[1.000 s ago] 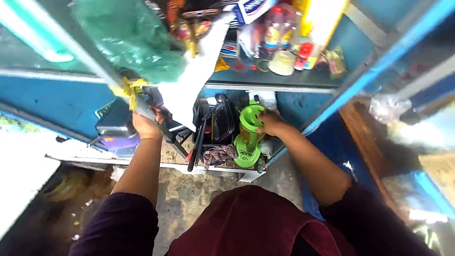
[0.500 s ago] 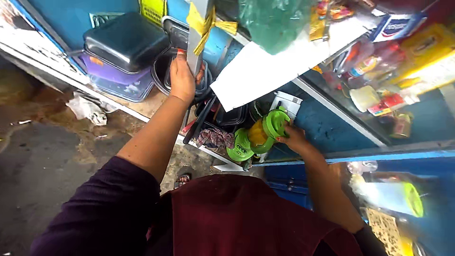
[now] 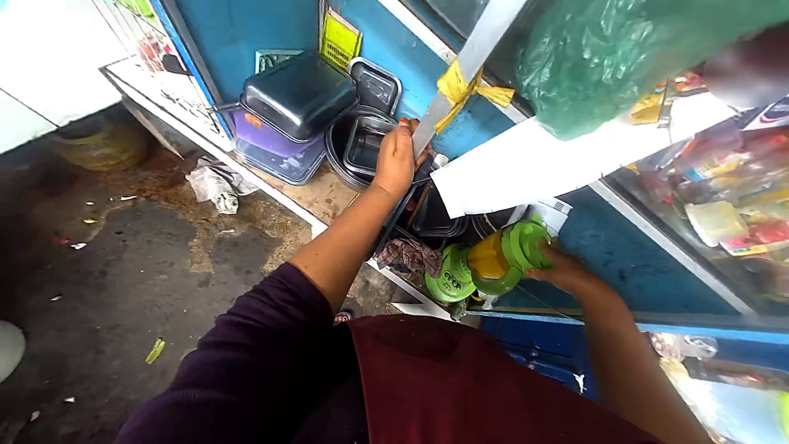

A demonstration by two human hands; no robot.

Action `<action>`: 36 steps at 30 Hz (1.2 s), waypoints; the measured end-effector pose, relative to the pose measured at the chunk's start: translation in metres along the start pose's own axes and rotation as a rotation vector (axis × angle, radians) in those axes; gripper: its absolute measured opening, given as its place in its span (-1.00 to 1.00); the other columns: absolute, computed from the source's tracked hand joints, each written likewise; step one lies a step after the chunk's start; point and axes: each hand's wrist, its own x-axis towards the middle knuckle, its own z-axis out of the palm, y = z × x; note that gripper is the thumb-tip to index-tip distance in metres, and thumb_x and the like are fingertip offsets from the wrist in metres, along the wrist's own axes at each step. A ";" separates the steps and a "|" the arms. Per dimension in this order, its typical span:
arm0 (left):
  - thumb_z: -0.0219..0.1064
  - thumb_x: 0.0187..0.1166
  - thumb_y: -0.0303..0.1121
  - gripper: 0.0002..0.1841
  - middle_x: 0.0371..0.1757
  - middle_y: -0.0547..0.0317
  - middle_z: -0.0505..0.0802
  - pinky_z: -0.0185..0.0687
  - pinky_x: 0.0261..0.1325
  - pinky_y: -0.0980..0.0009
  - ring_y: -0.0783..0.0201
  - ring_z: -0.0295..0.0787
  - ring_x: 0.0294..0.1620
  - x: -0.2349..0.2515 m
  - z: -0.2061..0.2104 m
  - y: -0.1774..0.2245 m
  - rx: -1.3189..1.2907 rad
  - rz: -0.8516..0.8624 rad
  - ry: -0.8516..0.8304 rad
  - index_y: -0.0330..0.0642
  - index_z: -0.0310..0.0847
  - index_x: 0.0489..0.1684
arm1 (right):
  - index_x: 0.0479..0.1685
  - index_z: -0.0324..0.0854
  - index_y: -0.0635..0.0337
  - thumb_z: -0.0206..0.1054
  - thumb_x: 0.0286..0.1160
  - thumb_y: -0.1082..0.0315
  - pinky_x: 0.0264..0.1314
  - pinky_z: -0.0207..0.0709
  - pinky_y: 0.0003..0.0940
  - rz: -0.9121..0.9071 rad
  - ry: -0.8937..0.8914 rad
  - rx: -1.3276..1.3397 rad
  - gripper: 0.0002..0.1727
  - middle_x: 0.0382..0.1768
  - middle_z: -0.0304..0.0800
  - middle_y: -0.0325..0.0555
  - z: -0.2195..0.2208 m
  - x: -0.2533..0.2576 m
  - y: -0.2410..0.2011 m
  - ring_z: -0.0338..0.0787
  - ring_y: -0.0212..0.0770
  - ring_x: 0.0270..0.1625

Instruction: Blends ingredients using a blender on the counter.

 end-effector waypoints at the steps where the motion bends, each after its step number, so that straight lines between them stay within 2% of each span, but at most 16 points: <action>1: -0.52 0.84 -0.19 -0.39 -0.59 0.36 0.61 0.41 -0.51 0.48 0.48 0.42 -0.64 0.000 0.000 0.000 0.010 0.004 0.006 -0.15 0.54 -0.33 | 0.93 -0.14 0.31 0.55 0.52 0.10 0.80 -0.02 0.39 0.003 -0.012 -0.049 0.11 0.92 -0.27 0.36 -0.005 -0.001 -0.005 0.07 0.53 0.83; 6: -0.52 0.82 -0.22 -0.39 -0.59 0.38 0.63 0.42 -0.50 0.49 0.50 0.43 -0.64 -0.003 0.001 0.002 0.031 -0.013 0.007 -0.13 0.55 -0.33 | 0.87 0.01 0.38 0.57 0.48 0.04 0.76 0.07 0.42 0.039 -0.084 -0.186 0.08 0.85 -0.08 0.48 -0.016 0.003 -0.020 0.17 0.55 0.78; 9: -0.54 0.85 -0.23 -0.41 -0.56 0.37 0.67 0.40 -0.52 0.53 0.51 0.43 -0.65 -0.002 0.003 0.002 -0.005 -0.002 0.031 -0.14 0.54 -0.27 | 0.82 0.11 0.43 0.61 0.43 0.02 0.72 0.19 0.40 0.028 -0.075 -0.207 0.07 0.79 0.05 0.54 -0.019 0.006 -0.022 0.28 0.52 0.73; 12: -0.55 0.86 -0.24 -0.41 -0.48 0.35 0.71 0.45 -0.51 0.54 0.53 0.46 -0.62 -0.005 0.006 0.002 -0.012 -0.015 0.061 -0.20 0.52 -0.15 | 0.81 0.12 0.44 0.60 0.44 0.00 0.69 0.22 0.41 0.031 -0.075 -0.211 0.07 0.78 0.07 0.54 -0.017 0.006 -0.021 0.30 0.53 0.72; 15: -0.59 0.85 -0.22 -0.39 -0.47 0.37 0.71 0.50 -0.48 0.52 0.51 0.51 -0.60 -0.003 0.004 0.003 0.026 -0.031 0.061 -0.18 0.51 -0.16 | 0.80 0.13 0.45 0.62 0.42 0.02 0.65 0.21 0.49 0.035 -0.027 -0.136 0.07 0.76 0.12 0.55 -0.014 0.006 -0.018 0.29 0.58 0.70; 17: -0.62 0.84 -0.22 -0.39 -0.48 0.39 0.71 0.51 -0.47 0.49 0.50 0.52 -0.59 -0.005 0.004 0.000 0.028 -0.028 0.052 -0.16 0.49 -0.16 | 0.75 0.22 0.48 0.69 0.31 0.03 0.56 0.27 0.57 0.019 0.035 -0.095 0.08 0.70 0.21 0.59 -0.006 0.004 -0.011 0.34 0.65 0.63; 21: -0.64 0.83 -0.25 -0.38 -0.53 0.41 0.70 0.48 -0.52 0.51 0.49 0.50 -0.64 -0.002 0.008 0.002 0.007 0.006 0.078 -0.11 0.49 -0.24 | 0.75 0.26 0.43 0.68 0.32 -0.02 0.52 0.33 0.55 0.005 0.034 -0.155 0.06 0.72 0.22 0.53 -0.009 0.008 -0.008 0.36 0.63 0.62; 25: -0.65 0.83 -0.28 -0.39 -0.56 0.39 0.68 0.45 -0.54 0.50 0.47 0.49 -0.65 -0.003 0.009 0.001 0.000 0.024 0.100 -0.08 0.46 -0.28 | 0.70 0.32 0.46 0.68 0.30 -0.03 0.48 0.35 0.56 -0.015 0.035 -0.203 0.04 0.69 0.27 0.55 -0.007 0.014 -0.006 0.45 0.62 0.55; 31: -0.64 0.84 -0.29 -0.40 -0.54 0.38 0.70 0.47 -0.55 0.50 0.47 0.50 -0.66 -0.001 0.007 0.000 -0.017 0.049 0.101 -0.08 0.45 -0.28 | 0.78 0.19 0.44 0.61 0.39 -0.08 0.52 0.35 0.48 0.021 -0.031 -0.273 0.08 0.76 0.18 0.50 -0.013 0.012 -0.014 0.42 0.59 0.60; 34: -0.65 0.84 -0.28 -0.39 -0.55 0.37 0.69 0.47 -0.56 0.50 0.45 0.50 -0.66 0.000 0.006 -0.002 -0.019 0.049 0.090 -0.08 0.46 -0.28 | 0.76 0.23 0.43 0.63 0.37 -0.06 0.54 0.33 0.47 0.023 -0.020 -0.262 0.06 0.74 0.21 0.50 -0.011 0.013 -0.014 0.43 0.58 0.60; 36: -0.66 0.84 -0.27 -0.39 -0.54 0.37 0.70 0.47 -0.56 0.50 0.46 0.51 -0.65 0.000 0.005 -0.002 -0.008 0.062 0.076 -0.08 0.44 -0.28 | 0.77 0.21 0.43 0.62 0.38 -0.07 0.59 0.30 0.44 0.025 -0.033 -0.267 0.07 0.77 0.16 0.48 -0.012 0.011 -0.016 0.41 0.55 0.63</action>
